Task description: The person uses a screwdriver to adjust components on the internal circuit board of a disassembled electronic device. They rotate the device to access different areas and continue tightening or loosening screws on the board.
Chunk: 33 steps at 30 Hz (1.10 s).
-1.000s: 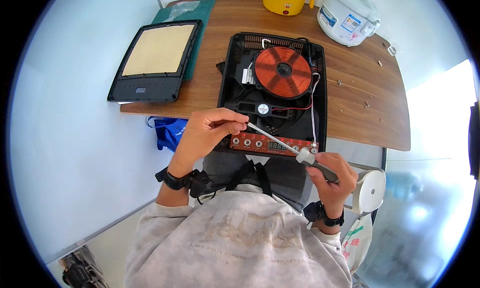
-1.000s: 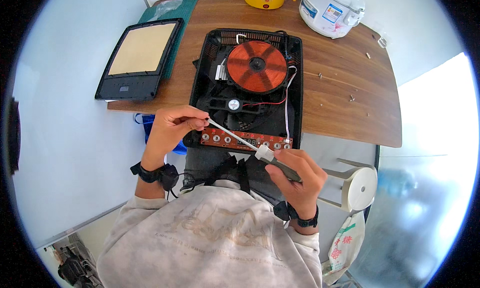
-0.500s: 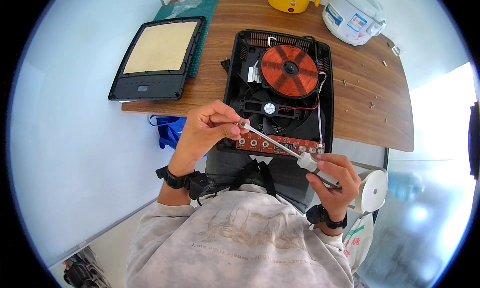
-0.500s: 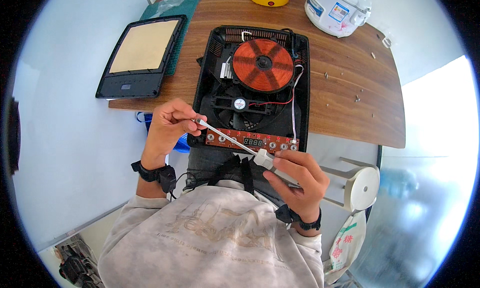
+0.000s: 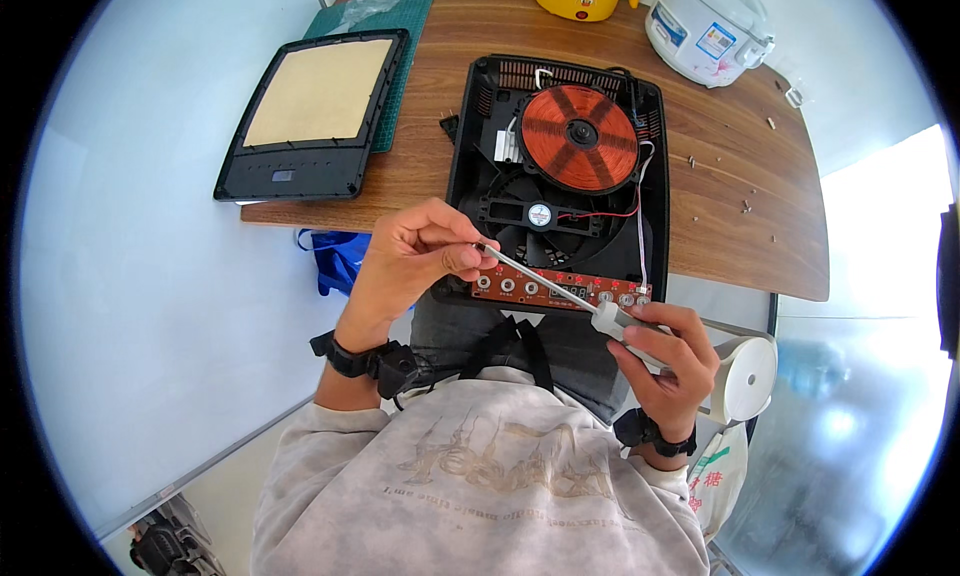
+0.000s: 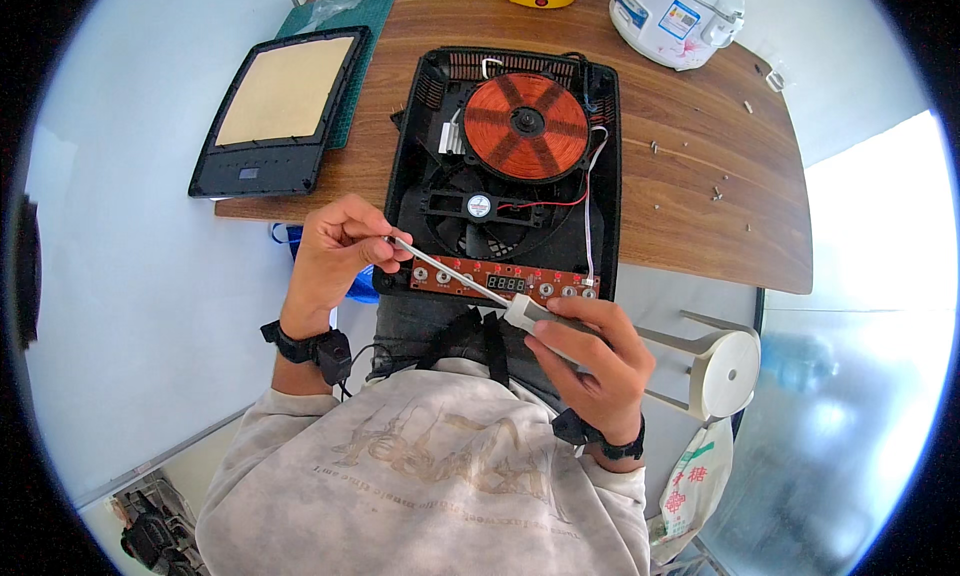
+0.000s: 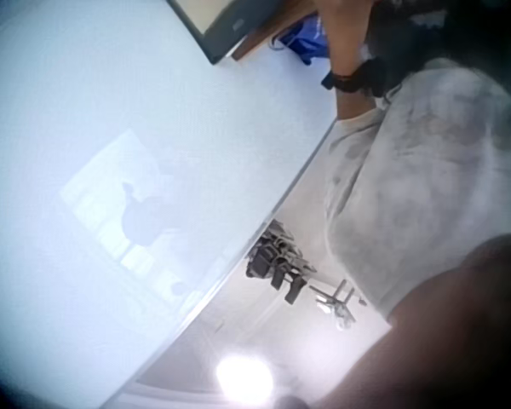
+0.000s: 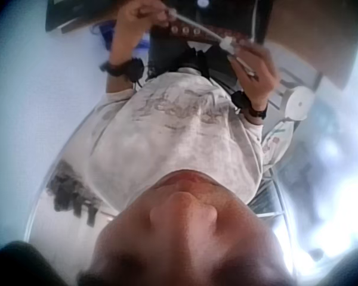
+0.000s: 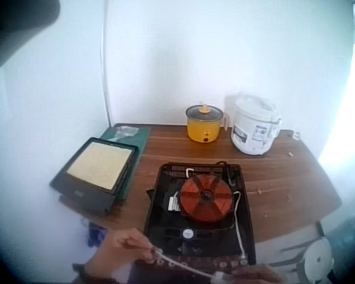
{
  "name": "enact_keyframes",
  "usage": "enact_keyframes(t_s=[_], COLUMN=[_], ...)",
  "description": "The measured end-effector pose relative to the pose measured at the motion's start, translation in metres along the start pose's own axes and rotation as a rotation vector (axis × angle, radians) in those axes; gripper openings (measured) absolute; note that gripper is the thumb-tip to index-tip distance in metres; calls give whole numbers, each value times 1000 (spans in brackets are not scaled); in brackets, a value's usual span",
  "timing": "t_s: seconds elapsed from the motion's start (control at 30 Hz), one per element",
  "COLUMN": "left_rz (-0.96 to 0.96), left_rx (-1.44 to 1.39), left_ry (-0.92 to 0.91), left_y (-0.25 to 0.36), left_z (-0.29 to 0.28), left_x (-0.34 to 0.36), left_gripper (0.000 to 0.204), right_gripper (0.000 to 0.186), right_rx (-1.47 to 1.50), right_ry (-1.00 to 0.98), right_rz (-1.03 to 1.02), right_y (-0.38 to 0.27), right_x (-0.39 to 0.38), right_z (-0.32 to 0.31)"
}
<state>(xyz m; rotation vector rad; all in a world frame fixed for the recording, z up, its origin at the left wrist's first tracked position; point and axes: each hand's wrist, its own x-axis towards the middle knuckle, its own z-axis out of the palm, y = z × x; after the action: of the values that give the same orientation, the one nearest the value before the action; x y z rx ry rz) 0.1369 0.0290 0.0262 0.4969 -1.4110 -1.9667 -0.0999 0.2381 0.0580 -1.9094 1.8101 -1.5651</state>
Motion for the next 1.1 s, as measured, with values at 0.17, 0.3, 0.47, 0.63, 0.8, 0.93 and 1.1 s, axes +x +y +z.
enact_keyframes(t_s=[0.17,0.3,0.47,0.63,0.8,0.93,1.1], left_rz=[-59,-91,-109,-143,-163,-199,-211], left_rx=[29,54,132,108,110,148,164], left_ry=[73,81,68,30,13,-1,-30], left_y=[0,3,8,10,8,9,9], left_z=[4,7,12,23,30,30,29], left_x=[2,3,7,23,29,29,28], left_gripper=[14,9,9,15,18,20,22], right_gripper=[30,28,26,29,30,30,30], right_rx=[-1,-9,-5,32,-1,1,5], right_ry=[-2,-12,-7,42,45,42,29], right_rz=[-1,-1,51,154,165,158,165], right_y=[2,4,6,8,11,12,15], right_x=[0,1,3,0,-6,-8,-8], right_z=[1,1,1,-1,-8,-11,-11])
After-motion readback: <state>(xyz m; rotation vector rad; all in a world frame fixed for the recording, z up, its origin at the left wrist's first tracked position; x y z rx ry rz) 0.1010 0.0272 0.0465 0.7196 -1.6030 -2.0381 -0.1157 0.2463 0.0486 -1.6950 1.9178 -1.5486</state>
